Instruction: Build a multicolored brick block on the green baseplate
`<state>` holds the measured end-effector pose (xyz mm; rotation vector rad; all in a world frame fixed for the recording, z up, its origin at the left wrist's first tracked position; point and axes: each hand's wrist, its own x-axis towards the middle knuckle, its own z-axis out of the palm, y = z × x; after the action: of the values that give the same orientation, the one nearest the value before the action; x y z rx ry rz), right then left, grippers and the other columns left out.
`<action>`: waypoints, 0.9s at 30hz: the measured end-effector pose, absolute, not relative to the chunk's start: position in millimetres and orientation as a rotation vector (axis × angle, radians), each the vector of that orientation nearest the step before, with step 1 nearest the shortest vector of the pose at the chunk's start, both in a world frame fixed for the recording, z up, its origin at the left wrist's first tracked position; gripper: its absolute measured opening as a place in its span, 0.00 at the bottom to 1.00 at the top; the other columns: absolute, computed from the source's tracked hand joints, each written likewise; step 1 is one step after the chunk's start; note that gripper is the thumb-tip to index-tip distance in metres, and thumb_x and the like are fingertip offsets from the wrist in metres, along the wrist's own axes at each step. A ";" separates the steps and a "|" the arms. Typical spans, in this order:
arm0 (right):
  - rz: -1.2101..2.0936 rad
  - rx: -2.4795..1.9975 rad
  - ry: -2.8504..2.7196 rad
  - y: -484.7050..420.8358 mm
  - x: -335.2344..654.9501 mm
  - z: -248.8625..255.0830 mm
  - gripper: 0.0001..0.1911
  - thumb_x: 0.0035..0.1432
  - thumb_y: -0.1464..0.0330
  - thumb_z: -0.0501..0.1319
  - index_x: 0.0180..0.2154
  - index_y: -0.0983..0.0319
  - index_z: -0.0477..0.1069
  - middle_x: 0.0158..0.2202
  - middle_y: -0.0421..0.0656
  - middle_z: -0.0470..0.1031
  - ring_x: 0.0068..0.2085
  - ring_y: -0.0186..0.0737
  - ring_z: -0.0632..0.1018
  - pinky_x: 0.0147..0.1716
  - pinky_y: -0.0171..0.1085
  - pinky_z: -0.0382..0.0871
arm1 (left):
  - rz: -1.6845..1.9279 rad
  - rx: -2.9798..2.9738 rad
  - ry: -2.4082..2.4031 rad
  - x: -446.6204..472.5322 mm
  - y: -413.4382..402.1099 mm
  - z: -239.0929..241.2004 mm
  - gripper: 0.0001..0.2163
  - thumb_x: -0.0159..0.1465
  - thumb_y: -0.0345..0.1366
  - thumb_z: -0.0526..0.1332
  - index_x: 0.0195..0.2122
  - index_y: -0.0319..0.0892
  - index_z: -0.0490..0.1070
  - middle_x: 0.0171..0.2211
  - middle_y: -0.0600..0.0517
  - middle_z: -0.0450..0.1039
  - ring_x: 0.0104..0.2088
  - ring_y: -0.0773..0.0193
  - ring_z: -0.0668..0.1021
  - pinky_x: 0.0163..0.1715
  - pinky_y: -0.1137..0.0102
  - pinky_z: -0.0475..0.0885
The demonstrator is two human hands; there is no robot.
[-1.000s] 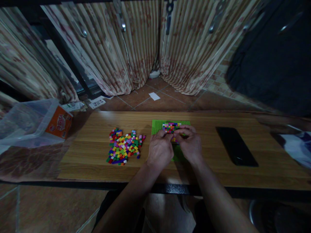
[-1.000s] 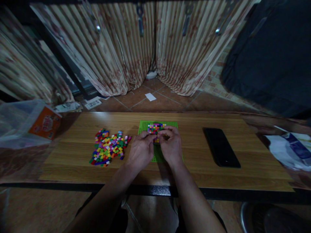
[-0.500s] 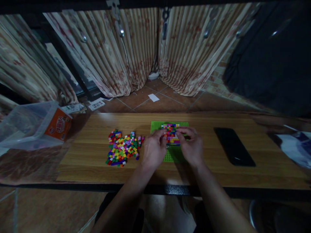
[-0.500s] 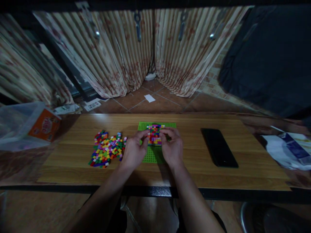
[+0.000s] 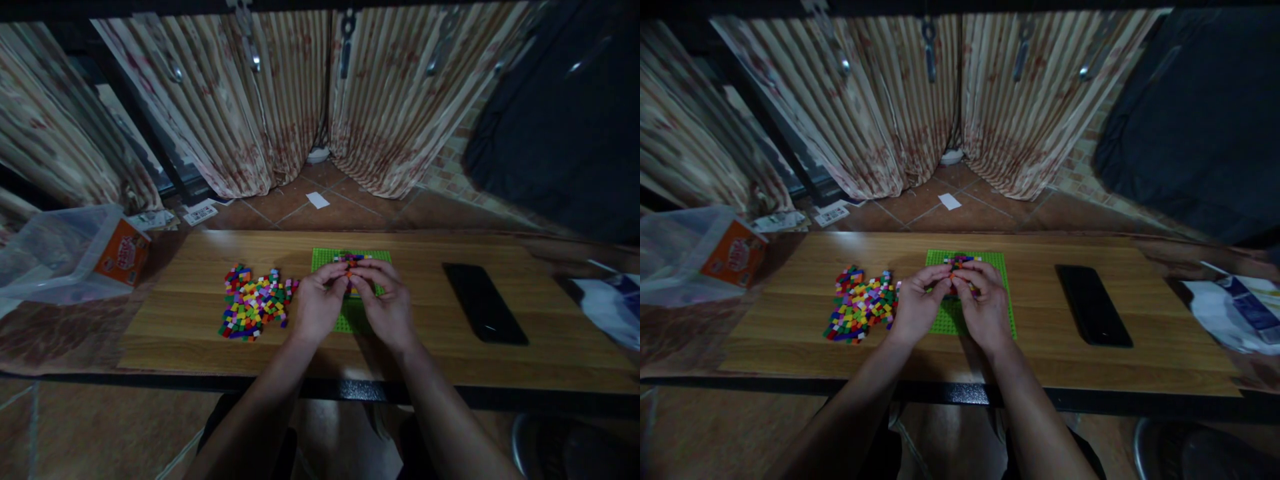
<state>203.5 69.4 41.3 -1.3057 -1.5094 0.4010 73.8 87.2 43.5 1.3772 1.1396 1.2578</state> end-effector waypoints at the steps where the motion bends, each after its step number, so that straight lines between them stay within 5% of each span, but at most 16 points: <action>1: 0.405 -1.298 -1.503 69.5 203.4 41.5 0.08 0.60 0.63 0.62 0.37 0.54 0.79 0.45 0.44 0.76 0.49 0.44 0.76 0.53 0.49 0.68 | 1.251 1.373 1.141 74.5 86.9 44.6 0.11 0.62 0.28 0.60 0.45 0.41 0.77 0.41 0.50 0.82 0.41 0.65 0.82 0.44 0.70 0.78; 27: 0.267 -1.461 -1.632 75.9 224.9 36.9 0.10 0.62 0.64 0.57 0.34 0.56 0.77 0.47 0.46 0.72 0.51 0.50 0.71 0.56 0.55 0.63 | 1.134 1.615 1.397 67.1 86.3 47.6 0.10 0.64 0.30 0.59 0.44 0.43 0.77 0.40 0.50 0.82 0.40 0.63 0.82 0.44 0.68 0.77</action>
<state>224.9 75.9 36.9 -1.4609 -1.6316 0.2668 67.1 86.3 47.6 1.6148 1.3970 1.1336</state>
